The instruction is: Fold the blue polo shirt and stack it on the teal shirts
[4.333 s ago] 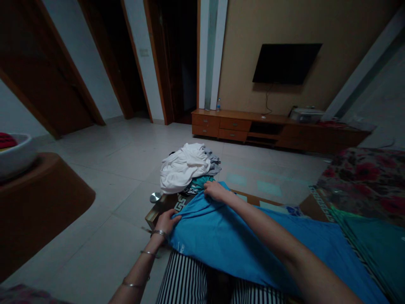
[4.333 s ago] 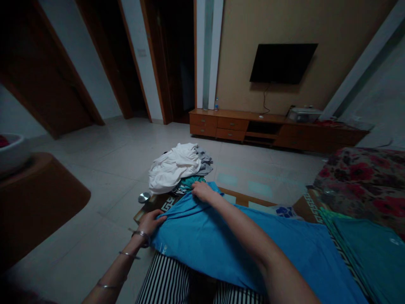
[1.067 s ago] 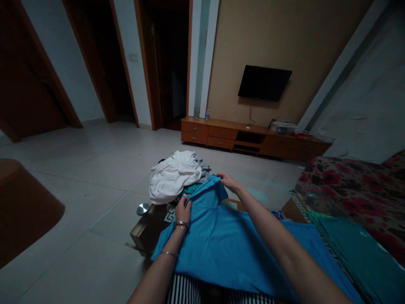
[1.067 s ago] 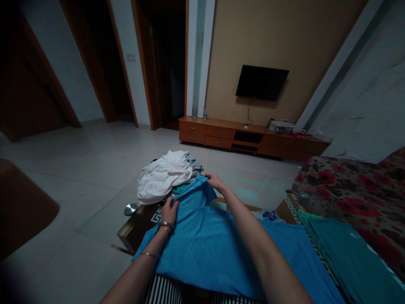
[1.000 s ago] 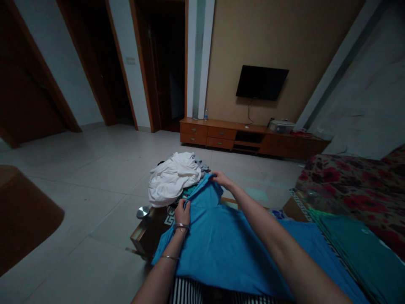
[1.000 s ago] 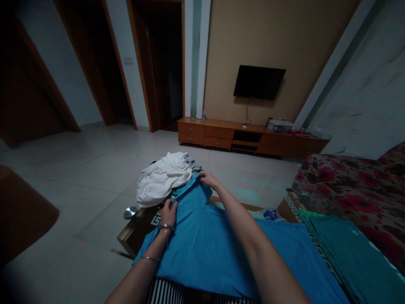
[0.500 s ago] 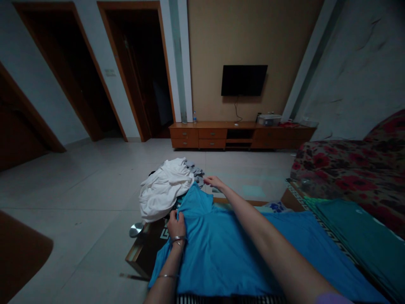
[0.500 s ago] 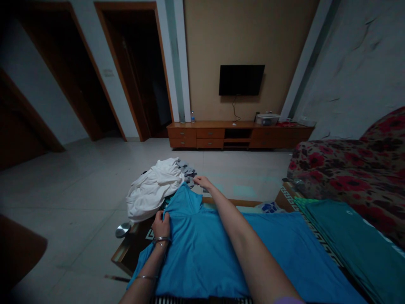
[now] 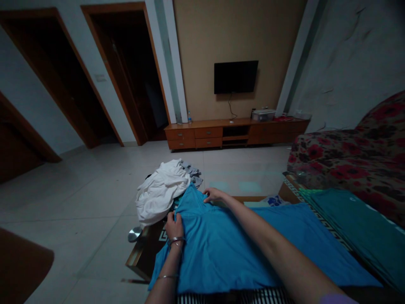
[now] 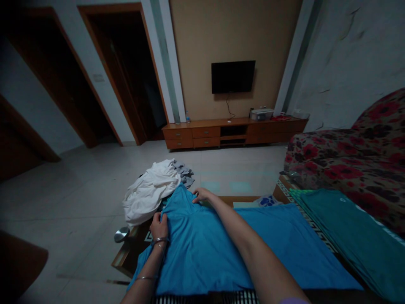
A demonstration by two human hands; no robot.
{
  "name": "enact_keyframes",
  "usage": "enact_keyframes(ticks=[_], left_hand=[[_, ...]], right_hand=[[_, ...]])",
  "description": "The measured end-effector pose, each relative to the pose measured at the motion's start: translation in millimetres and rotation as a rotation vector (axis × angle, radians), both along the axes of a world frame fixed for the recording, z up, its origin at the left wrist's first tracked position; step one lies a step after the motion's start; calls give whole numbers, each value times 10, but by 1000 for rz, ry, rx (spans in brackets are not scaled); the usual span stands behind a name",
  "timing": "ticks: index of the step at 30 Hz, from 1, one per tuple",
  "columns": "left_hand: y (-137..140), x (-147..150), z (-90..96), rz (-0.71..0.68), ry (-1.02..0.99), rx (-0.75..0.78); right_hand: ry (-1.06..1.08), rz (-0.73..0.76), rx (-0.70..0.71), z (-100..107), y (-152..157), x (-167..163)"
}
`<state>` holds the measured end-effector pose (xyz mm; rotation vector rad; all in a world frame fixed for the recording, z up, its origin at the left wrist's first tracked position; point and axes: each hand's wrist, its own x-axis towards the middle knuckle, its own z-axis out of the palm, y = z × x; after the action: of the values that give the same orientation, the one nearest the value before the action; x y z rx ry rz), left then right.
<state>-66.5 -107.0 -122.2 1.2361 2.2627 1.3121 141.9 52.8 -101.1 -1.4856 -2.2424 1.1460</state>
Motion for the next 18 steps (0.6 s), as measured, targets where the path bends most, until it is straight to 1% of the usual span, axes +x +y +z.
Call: enact_keyframes(ticks=[3,7,11,14,18], left_hand=[[7,-7,-15,-6,16,17],[3,-7,-13,2,30,16],[-8,7,15,8,40,7],[-12,17,30,23,42,-1],[-11,21,36,27,35,-18]], right_hand=[[-12,-81,30,-22,-43,-85],[17,-154,2,9,-13,-111],[103,-204,-97,41,2,-34],[176,-231,-178,20,-29,29],[265,-240,-236,-7,-59,78]])
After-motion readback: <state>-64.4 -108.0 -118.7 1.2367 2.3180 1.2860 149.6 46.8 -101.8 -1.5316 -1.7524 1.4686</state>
